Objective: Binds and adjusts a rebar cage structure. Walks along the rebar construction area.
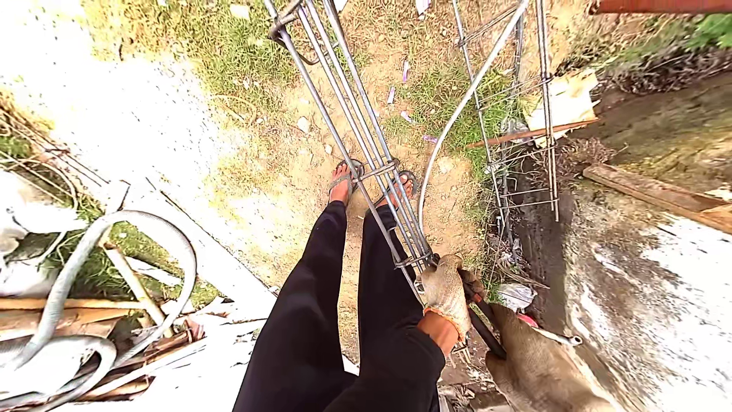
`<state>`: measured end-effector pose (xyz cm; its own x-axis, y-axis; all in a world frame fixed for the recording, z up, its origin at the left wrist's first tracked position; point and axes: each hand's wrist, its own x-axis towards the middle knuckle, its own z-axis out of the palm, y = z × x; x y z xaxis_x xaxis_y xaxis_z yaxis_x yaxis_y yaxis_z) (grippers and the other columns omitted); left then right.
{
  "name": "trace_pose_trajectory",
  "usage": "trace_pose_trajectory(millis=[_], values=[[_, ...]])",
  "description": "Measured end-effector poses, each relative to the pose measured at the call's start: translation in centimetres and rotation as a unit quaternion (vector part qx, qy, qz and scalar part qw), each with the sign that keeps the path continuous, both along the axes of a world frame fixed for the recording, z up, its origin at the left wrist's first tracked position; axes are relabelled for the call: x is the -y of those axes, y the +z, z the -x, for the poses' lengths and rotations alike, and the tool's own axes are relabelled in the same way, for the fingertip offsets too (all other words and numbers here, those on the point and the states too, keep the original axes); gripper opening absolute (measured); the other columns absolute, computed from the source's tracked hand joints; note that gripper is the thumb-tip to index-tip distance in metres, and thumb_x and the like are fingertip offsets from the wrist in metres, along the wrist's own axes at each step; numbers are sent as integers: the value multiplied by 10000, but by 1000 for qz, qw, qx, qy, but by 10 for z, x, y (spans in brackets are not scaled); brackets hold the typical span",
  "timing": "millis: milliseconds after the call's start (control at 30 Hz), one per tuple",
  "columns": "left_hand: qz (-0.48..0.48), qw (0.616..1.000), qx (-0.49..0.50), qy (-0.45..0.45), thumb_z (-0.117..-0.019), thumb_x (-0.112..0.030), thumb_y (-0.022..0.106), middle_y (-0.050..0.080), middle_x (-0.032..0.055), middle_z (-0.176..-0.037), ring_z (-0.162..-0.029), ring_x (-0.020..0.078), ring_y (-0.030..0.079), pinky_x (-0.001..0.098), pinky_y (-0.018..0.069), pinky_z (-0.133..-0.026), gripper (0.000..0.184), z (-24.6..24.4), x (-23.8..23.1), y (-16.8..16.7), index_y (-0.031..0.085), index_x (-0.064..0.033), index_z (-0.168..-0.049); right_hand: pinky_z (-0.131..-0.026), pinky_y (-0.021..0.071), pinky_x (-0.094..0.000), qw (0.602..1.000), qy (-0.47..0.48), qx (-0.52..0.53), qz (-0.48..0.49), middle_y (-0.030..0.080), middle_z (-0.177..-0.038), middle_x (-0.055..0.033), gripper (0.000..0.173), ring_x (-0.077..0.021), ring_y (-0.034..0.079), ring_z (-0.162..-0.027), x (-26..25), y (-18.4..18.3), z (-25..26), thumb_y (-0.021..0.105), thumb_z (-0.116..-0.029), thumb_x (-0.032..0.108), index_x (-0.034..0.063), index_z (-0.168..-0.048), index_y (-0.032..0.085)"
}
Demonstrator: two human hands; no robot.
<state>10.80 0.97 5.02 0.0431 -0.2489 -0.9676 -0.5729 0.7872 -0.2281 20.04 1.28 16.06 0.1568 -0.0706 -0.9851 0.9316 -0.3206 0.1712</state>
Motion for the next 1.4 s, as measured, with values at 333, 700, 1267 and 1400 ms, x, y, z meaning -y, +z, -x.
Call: trace_pose_trajectory(millis=[333,700,1267,1400], values=[[-100,974,163,118,-1074,-330,468,711,157,-1068,-931,259,701,408,593,-815,352,31,35,-26,638,-45,-1190,-439,474,-230,546,-735,-277,292,571,-796,-3,379,-77,532,-530,72,-65,-53,626,-949,306,152,-1290,567],[-101,846,46,-522,-1069,-446,480,697,144,-984,-918,283,686,523,556,-833,424,27,15,-13,656,-73,-1168,-661,595,-441,596,-798,16,95,707,-900,-109,849,-241,688,-750,120,-21,34,79,-997,738,95,-1118,620],[-161,932,2,-324,-1083,-463,464,638,74,-843,-708,171,619,363,552,-668,440,41,27,-19,669,-79,-1152,-424,467,-235,493,-811,-276,155,651,-826,-60,597,-95,554,-515,110,-46,-7,656,-905,485,135,-1379,561],[-162,955,53,-243,-1083,-359,513,586,63,-751,-586,143,553,292,510,-556,341,44,26,-19,640,-49,-1148,-448,502,-242,442,-823,-316,168,685,-911,-93,731,-111,596,-551,117,-50,-12,655,-902,575,128,-1462,511]])
